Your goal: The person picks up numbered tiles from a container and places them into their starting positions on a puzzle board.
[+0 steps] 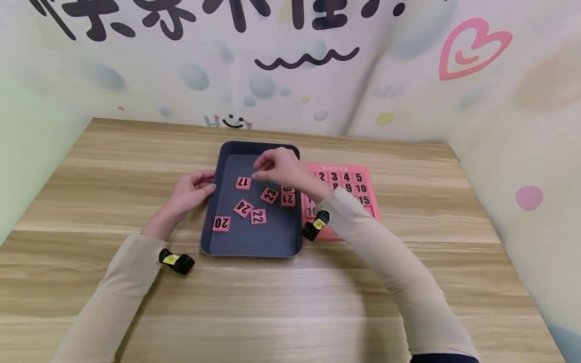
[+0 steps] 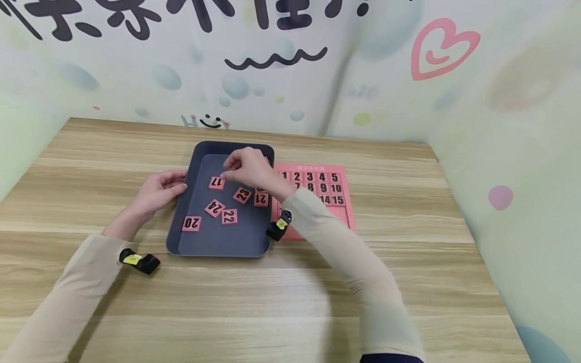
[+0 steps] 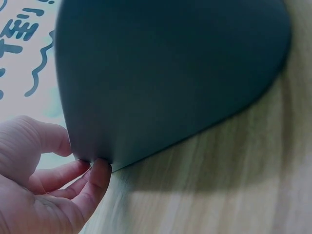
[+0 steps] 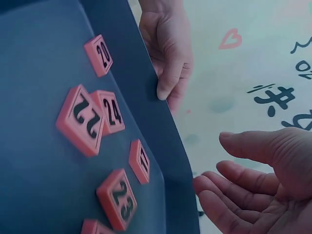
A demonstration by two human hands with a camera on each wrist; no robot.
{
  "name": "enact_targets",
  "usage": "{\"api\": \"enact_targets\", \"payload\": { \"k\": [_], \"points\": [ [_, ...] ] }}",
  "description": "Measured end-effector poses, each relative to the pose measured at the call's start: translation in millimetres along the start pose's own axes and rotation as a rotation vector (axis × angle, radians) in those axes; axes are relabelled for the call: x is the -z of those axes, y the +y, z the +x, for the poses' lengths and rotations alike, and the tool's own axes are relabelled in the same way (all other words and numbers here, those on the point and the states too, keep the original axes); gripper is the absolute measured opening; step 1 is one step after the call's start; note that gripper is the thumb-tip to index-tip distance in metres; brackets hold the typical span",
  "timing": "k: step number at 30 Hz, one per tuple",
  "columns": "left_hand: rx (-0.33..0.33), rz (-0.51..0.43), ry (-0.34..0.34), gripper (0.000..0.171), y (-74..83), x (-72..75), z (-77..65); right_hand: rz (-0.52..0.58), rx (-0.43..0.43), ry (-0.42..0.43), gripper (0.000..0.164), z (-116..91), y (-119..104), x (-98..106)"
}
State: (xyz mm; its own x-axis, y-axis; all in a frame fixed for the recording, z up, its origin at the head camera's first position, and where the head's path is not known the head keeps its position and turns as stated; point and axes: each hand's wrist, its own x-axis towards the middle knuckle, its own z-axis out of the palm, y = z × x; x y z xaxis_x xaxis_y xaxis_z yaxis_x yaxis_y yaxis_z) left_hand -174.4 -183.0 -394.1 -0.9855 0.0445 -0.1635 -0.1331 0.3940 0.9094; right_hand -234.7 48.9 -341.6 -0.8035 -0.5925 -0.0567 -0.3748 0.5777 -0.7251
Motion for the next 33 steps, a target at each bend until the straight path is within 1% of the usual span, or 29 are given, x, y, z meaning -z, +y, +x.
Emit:
{"api": "enact_targets", "payload": {
  "k": [4, 7, 11, 16, 19, 22, 26, 30, 33],
  "points": [
    [0.001, -0.001, -0.001, 0.042, 0.0, 0.3, 0.4, 0.037, -0.01, -0.006, 0.032, 13.7, -1.8, -8.8],
    [-0.002, -0.002, 0.001, 0.042, 0.1, 0.5, -0.2, 0.051, -0.05, -0.019, 0.036, 23.3, 0.0, -16.3],
    [-0.007, 0.002, 0.003, 0.042, 0.3, 0.4, -1.5, 0.056, -0.129, -0.033, 0.038, 34.4, 4.8, -26.0],
    [-0.004, 0.004, 0.001, 0.042, 0.0, 0.7, -1.3, 0.035, -0.183, -0.064, 0.036, 42.0, 10.4, -35.9],
    [-0.005, 0.01, -0.003, 0.042, -0.5, 1.0, -0.9, 0.052, -0.199, -0.077, 0.035, 42.8, 12.5, -40.3],
    [-0.007, 0.015, -0.004, 0.042, -1.2, 1.1, -1.0, 0.047, -0.199, -0.083, 0.036, 42.3, 13.6, -42.9],
    [-0.01, 0.012, -0.002, 0.042, -1.7, 1.2, -1.1, -0.013, -0.161, -0.098, 0.039, 42.4, 13.4, -45.2],
    [-0.007, 0.007, 0.002, 0.042, -0.8, 0.7, -1.5, -0.072, -0.12, -0.097, 0.036, 42.8, 12.9, -47.0],
    [-0.006, -0.001, 0.003, 0.042, 0.0, 0.3, -1.8, -0.082, -0.108, -0.09, 0.032, 42.8, 12.9, -46.6]
  ]
}}
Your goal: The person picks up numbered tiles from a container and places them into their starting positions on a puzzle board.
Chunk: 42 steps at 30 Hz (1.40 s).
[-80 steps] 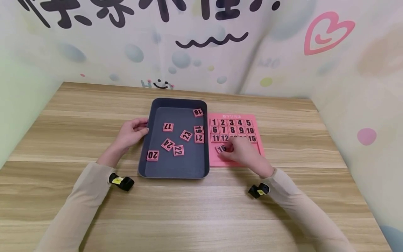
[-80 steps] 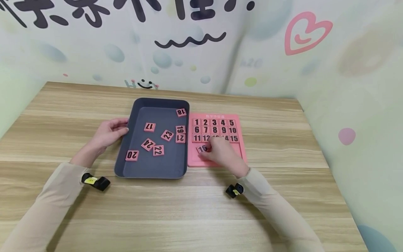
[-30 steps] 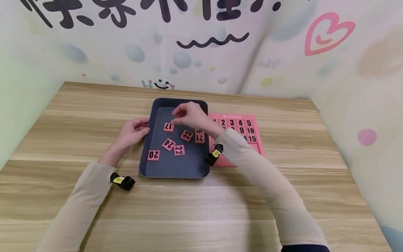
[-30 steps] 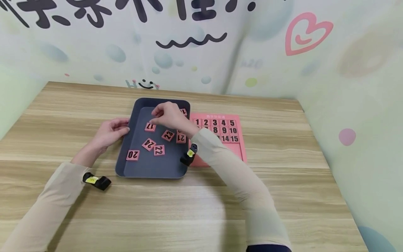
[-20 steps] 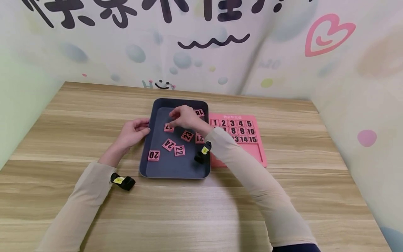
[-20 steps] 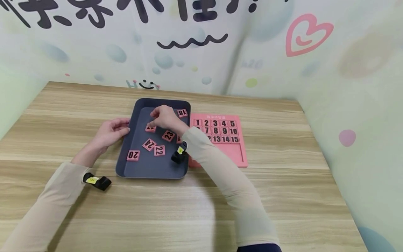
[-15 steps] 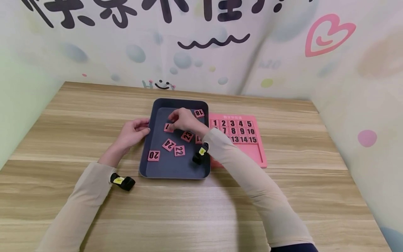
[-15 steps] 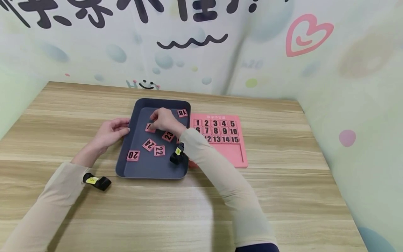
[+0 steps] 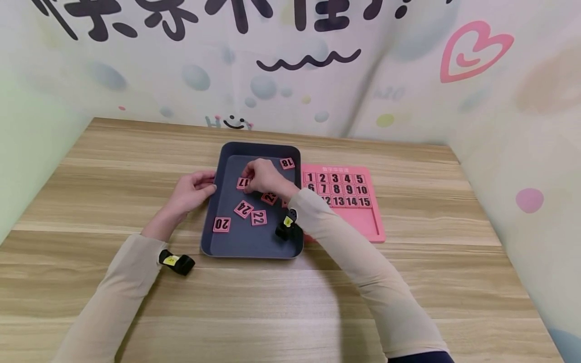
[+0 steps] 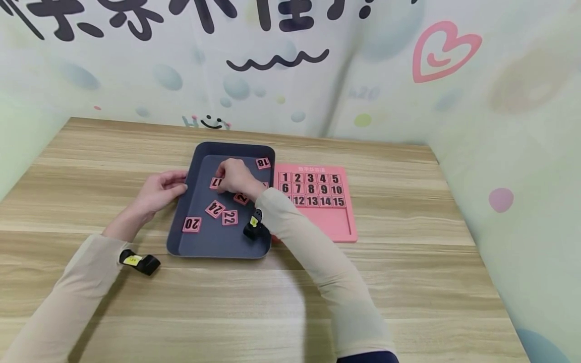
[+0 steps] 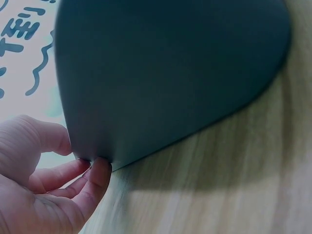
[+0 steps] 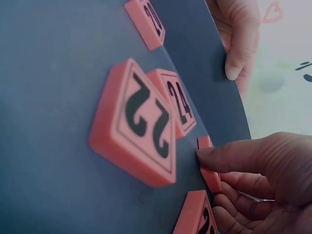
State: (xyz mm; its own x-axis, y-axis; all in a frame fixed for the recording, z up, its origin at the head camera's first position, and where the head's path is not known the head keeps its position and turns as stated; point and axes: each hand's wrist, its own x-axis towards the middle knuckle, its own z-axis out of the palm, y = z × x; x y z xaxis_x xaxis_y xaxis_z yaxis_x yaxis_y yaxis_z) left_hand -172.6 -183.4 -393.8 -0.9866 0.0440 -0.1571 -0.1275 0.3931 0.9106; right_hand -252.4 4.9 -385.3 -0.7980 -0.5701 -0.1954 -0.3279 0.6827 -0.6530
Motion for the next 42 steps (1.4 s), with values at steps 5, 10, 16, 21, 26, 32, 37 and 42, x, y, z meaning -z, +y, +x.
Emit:
{"api": "enact_targets", "payload": {
  "k": [5, 10, 16, 21, 26, 32, 37, 42],
  "points": [
    [-0.001, -0.005, -0.002, 0.043, 0.3, -0.9, 0.3, 0.027, 0.019, 0.023, 0.03, -5.9, -0.1, 6.7],
    [-0.006, 0.013, 0.001, 0.042, -0.8, -0.6, 0.6, -0.006, 0.094, 0.083, 0.029, -22.9, -4.0, 23.1],
    [-0.016, 0.015, 0.001, 0.042, -1.3, 0.1, -0.3, 0.038, 0.152, 0.145, 0.027, -52.7, 1.4, 45.3],
    [-0.029, 0.011, 0.001, 0.043, -0.2, 0.2, -1.4, 0.084, 0.108, 0.179, 0.028, -84.8, 22.0, 58.7],
    [-0.033, 0.002, 0.0, 0.043, 0.3, 0.5, -1.6, 0.054, 0.083, 0.22, 0.026, -116.2, 52.6, 62.9],
    [-0.039, -0.001, 0.0, 0.043, -0.3, 0.0, -0.5, -0.025, 0.029, 0.227, 0.027, -149.5, 84.8, 56.2],
    [-0.043, 0.003, -0.001, 0.043, -0.4, -0.3, -0.1, -0.039, 0.016, 0.223, 0.026, -168.1, 102.6, 48.0],
    [-0.037, 0.002, -0.001, 0.043, -0.6, -0.8, 0.5, -0.067, 0.016, 0.227, 0.027, -174.9, 112.4, 41.7]
  ]
}}
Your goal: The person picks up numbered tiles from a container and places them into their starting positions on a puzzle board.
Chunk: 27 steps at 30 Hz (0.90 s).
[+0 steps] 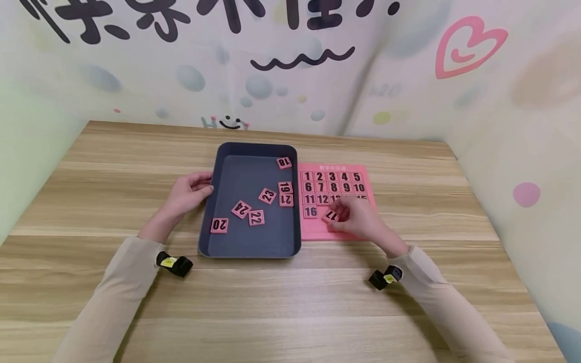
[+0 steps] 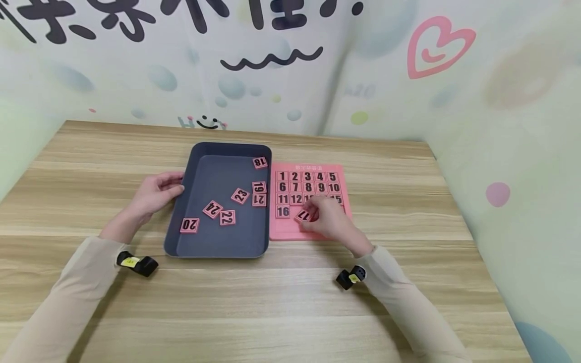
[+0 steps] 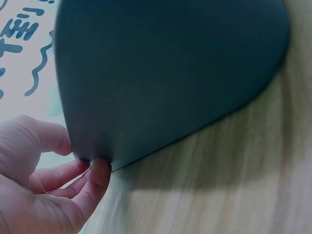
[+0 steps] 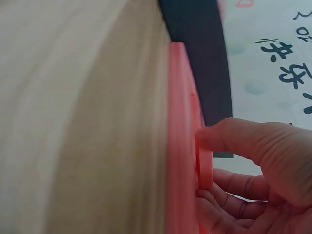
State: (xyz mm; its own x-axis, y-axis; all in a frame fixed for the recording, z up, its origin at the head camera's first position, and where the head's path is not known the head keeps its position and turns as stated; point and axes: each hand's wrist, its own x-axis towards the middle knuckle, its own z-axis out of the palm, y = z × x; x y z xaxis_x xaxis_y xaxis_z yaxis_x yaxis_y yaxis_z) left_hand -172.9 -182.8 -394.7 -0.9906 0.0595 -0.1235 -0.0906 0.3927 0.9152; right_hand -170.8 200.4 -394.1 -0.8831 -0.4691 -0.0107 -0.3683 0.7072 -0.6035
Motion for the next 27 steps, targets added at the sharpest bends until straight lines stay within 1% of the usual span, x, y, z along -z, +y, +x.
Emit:
{"api": "enact_targets", "payload": {
  "k": [7, 9, 13, 16, 20, 22, 27],
  "points": [
    [0.007, -0.008, 0.001, 0.043, -0.1, -0.9, -0.8, -0.05, 0.037, 0.02, 0.034, -2.3, 3.9, -3.1],
    [0.009, -0.004, 0.002, 0.043, 0.1, -0.9, -0.7, -0.061, 0.028, 0.03, 0.032, -3.0, 3.2, -4.0],
    [0.013, 0.003, 0.005, 0.043, 1.3, -0.7, -0.6, -0.085, -0.019, 0.04, 0.034, -3.2, 0.3, -4.5],
    [0.026, -0.002, 0.004, 0.043, 1.4, -0.6, 0.1, -0.085, -0.036, -0.003, 0.035, -2.9, 0.3, -1.7],
    [0.035, -0.006, 0.003, 0.043, 0.7, -0.4, 1.4, -0.06, -0.032, -0.084, 0.029, -3.5, 1.0, 5.0],
    [0.034, -0.008, 0.004, 0.043, 0.3, -0.1, 1.5, -0.047, -0.038, -0.108, 0.027, -3.6, 0.8, 7.1],
    [0.034, -0.004, 0.002, 0.043, 0.4, 0.0, 1.1, -0.063, -0.101, -0.091, 0.025, -1.0, -1.4, 5.0]
  ]
}}
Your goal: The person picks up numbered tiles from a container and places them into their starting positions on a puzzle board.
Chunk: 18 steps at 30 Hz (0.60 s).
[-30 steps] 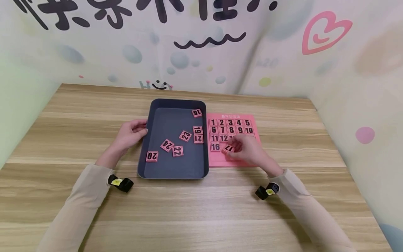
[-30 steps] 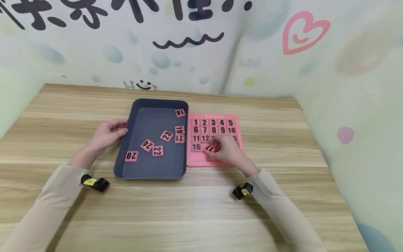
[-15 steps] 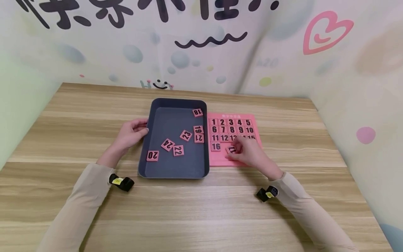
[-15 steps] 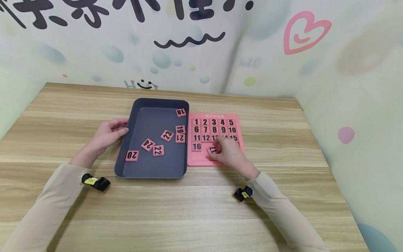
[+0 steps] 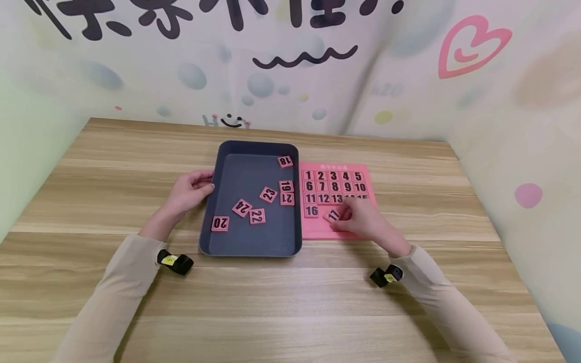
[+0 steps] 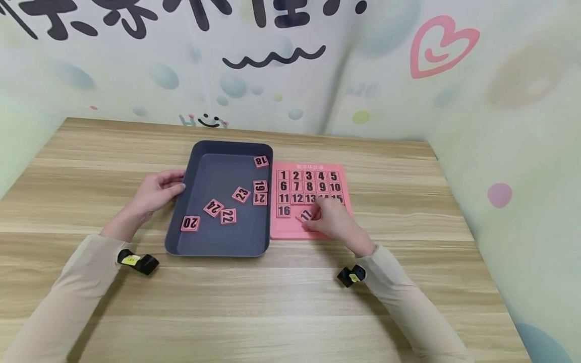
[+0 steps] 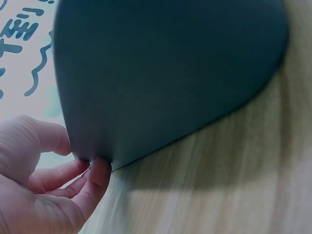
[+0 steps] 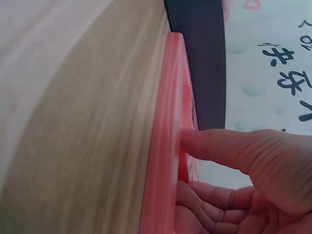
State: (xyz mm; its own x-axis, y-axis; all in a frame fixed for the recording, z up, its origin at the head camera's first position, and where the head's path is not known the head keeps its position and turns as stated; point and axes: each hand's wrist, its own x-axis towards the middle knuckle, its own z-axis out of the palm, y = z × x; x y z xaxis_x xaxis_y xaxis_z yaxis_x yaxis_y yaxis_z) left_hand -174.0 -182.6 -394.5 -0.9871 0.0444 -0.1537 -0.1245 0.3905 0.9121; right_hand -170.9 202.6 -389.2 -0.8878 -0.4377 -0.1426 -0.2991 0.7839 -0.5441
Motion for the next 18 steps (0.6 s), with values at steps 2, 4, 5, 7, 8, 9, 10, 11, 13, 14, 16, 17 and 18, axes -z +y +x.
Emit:
{"api": "enact_targets", "payload": {
  "k": [2, 4, 5, 7, 8, 9, 10, 11, 13, 14, 16, 17, 18],
  "points": [
    [-0.001, 0.004, 0.0, 0.043, 0.4, -0.1, 0.0, -0.024, -0.033, 0.017, 0.026, 1.6, -2.2, -1.6],
    [-0.001, 0.006, 0.001, 0.043, 0.4, -0.1, 0.0, -0.043, -0.059, 0.025, 0.028, 3.1, -4.8, -2.8],
    [-0.002, 0.006, 0.001, 0.043, 0.5, 0.0, -0.1, -0.055, -0.065, 0.027, 0.029, 3.8, -6.1, -3.2],
    [-0.003, 0.005, 0.001, 0.043, 0.3, 0.1, -0.2, -0.079, -0.066, 0.033, 0.031, 5.1, -8.3, -4.1],
    [-0.005, 0.005, 0.001, 0.043, 0.3, 0.1, -0.1, -0.083, -0.06, 0.031, 0.031, 5.6, -9.2, -4.2],
    [-0.005, 0.005, 0.001, 0.043, 0.2, 0.1, 0.0, -0.083, -0.056, 0.031, 0.031, 6.2, -9.7, -4.6],
    [-0.005, 0.008, 0.0, 0.043, 0.3, -0.1, 0.2, -0.083, -0.049, 0.031, 0.03, 6.6, -9.9, -5.0],
    [-0.007, 0.009, 0.0, 0.043, 0.3, -0.3, 0.5, -0.077, -0.044, 0.034, 0.028, 7.1, -10.0, -5.5],
    [-0.004, 0.01, 0.0, 0.043, 0.3, -0.5, 0.8, -0.064, -0.034, 0.036, 0.024, 8.3, -10.3, -6.4],
    [-0.003, 0.009, 0.0, 0.043, 0.4, -0.6, 0.9, -0.056, -0.034, 0.035, 0.022, 9.0, -10.3, -6.9],
    [0.0, 0.01, -0.001, 0.043, 0.5, -0.5, 0.9, -0.049, -0.033, 0.036, 0.02, 10.3, -10.9, -7.9],
    [0.002, 0.009, 0.0, 0.043, 0.7, -0.5, 0.8, -0.05, -0.033, 0.035, 0.02, 10.8, -11.2, -8.0],
    [0.004, 0.01, -0.001, 0.043, 0.9, -0.6, 0.7, -0.051, -0.038, 0.035, 0.02, 11.0, -11.6, -8.2]
  ]
}}
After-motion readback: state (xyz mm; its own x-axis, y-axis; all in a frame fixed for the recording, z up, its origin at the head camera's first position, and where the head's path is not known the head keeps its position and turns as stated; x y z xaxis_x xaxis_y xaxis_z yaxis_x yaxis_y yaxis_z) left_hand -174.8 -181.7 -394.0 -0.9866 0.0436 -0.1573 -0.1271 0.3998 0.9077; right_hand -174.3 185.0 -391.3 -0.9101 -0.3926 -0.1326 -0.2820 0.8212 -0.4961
